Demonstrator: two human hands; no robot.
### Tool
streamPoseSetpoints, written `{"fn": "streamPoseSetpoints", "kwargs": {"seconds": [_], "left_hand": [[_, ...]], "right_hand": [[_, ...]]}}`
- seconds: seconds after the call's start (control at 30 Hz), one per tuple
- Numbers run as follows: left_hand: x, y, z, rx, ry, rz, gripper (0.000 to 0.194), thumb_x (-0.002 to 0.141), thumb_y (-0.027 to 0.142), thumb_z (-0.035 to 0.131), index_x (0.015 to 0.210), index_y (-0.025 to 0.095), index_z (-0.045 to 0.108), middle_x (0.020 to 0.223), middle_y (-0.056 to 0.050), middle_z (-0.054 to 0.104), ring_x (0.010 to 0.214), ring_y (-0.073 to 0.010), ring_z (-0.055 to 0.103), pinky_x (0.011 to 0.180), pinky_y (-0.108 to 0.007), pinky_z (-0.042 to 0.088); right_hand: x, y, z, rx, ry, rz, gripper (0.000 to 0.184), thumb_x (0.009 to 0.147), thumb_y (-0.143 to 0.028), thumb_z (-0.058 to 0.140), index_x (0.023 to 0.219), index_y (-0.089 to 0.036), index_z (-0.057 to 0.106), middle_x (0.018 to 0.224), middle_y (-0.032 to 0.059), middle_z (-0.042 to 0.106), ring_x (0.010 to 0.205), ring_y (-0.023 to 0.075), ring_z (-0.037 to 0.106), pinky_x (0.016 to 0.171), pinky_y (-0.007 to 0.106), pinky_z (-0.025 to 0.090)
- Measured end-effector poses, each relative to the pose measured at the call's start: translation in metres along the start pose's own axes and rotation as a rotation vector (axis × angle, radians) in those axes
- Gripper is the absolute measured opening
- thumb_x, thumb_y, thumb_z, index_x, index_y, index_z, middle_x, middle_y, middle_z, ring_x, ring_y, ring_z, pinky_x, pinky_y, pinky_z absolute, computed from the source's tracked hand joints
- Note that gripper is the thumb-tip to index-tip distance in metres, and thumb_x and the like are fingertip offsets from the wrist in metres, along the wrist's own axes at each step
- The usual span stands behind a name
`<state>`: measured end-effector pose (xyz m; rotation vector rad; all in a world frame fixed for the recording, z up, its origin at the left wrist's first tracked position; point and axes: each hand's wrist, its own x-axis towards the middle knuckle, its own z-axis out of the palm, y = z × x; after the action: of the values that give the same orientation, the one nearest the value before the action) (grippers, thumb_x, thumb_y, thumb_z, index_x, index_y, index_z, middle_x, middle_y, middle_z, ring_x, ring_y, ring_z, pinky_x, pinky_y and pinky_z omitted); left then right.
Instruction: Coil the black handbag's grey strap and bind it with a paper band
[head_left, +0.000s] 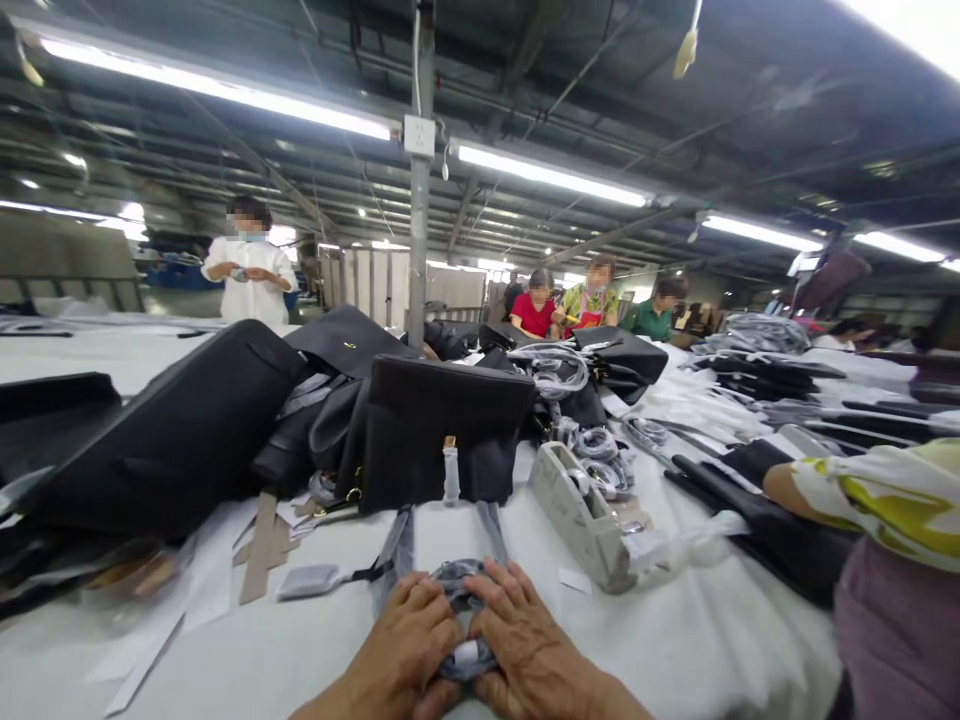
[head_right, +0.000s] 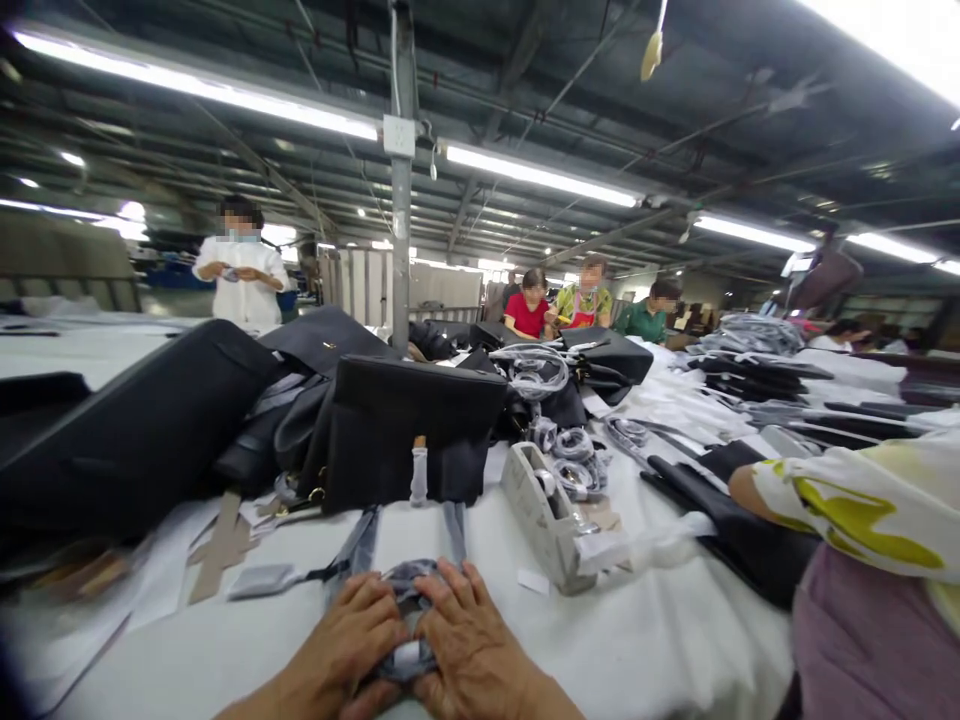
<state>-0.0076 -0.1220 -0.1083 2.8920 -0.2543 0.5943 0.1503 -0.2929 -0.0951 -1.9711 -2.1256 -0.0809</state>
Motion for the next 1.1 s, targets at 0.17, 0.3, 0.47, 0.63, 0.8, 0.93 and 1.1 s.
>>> {"fn": "streamPoseSetpoints", "kwargs": {"seconds": [0.17,0.3,0.47,0.63,0.8,0.93,1.1], "left_hand": [[-0.004,-0.019,0.027,0.097,0.076,0.074,0.034,0.078,0.046,0.066,0.102,0.024,0.06,0.095,-0.003,0.063,0.097,-0.0237,0.051,0.103,-0.043,0.032],[0.0,-0.03,0.045,0.248,0.305,0.165,0.034,0.091,0.056,0.051,0.088,0.024,0.062,0.077,-0.001,0.06,0.085,-0.0195,0.051,0.098,-0.035,0.037],[0.003,-0.034,0.049,0.373,0.411,0.192,0.019,0.096,0.034,0.052,0.082,0.025,0.062,0.08,0.002,0.062,0.086,-0.0164,0.054,0.1,-0.03,0.037],[0.0,-0.036,0.068,0.381,0.426,0.124,0.029,0.093,0.045,0.055,0.077,0.022,0.061,0.078,-0.001,0.061,0.088,-0.0197,0.054,0.102,-0.037,0.035],[-0.001,-0.031,0.061,0.32,0.345,0.104,0.04,0.091,0.06,0.05,0.085,0.022,0.061,0.083,-0.002,0.064,0.087,-0.0205,0.054,0.094,-0.037,0.037],[0.0,-0.018,0.029,0.189,0.211,0.105,0.04,0.083,0.06,0.061,0.088,0.021,0.06,0.088,-0.002,0.064,0.089,-0.0212,0.053,0.095,-0.039,0.035],[-0.003,0.011,-0.013,0.001,0.011,-0.071,0.028,0.088,0.044,0.061,0.108,0.024,0.059,0.103,-0.002,0.063,0.102,-0.0216,0.051,0.099,-0.04,0.032]], "right_hand": [[0.002,0.014,0.016,-0.147,0.151,-0.096,0.048,0.089,-0.063,0.046,0.118,-0.026,0.056,0.145,0.003,0.045,0.14,0.0258,0.029,0.117,0.047,0.022],[0.01,0.033,0.042,-0.427,0.372,-0.231,0.037,0.09,-0.061,0.05,0.109,-0.03,0.06,0.134,-0.0023,0.056,0.129,0.0229,0.042,0.116,0.039,0.026],[0.018,0.045,0.06,-0.588,0.582,-0.256,0.009,0.094,-0.034,0.053,0.094,-0.035,0.063,0.125,-0.0098,0.061,0.121,0.0171,0.05,0.119,0.035,0.021],[0.013,0.04,0.051,-0.466,0.452,-0.272,0.04,0.09,-0.064,0.045,0.095,-0.029,0.062,0.13,-0.0016,0.058,0.128,0.0214,0.045,0.117,0.039,0.026],[0.01,0.043,0.047,-0.379,0.354,-0.273,0.042,0.092,-0.063,0.043,0.095,-0.025,0.061,0.131,0.0011,0.058,0.129,0.0204,0.043,0.118,0.037,0.023],[0.008,0.031,0.032,-0.275,0.248,-0.218,0.039,0.09,-0.058,0.049,0.1,-0.022,0.061,0.132,0.0052,0.057,0.134,0.0216,0.039,0.119,0.039,0.022],[-0.003,0.002,0.009,-0.146,0.11,-0.094,0.04,0.092,-0.044,0.049,0.125,-0.022,0.055,0.147,0.0074,0.042,0.142,0.0248,0.028,0.116,0.047,0.027]]}}
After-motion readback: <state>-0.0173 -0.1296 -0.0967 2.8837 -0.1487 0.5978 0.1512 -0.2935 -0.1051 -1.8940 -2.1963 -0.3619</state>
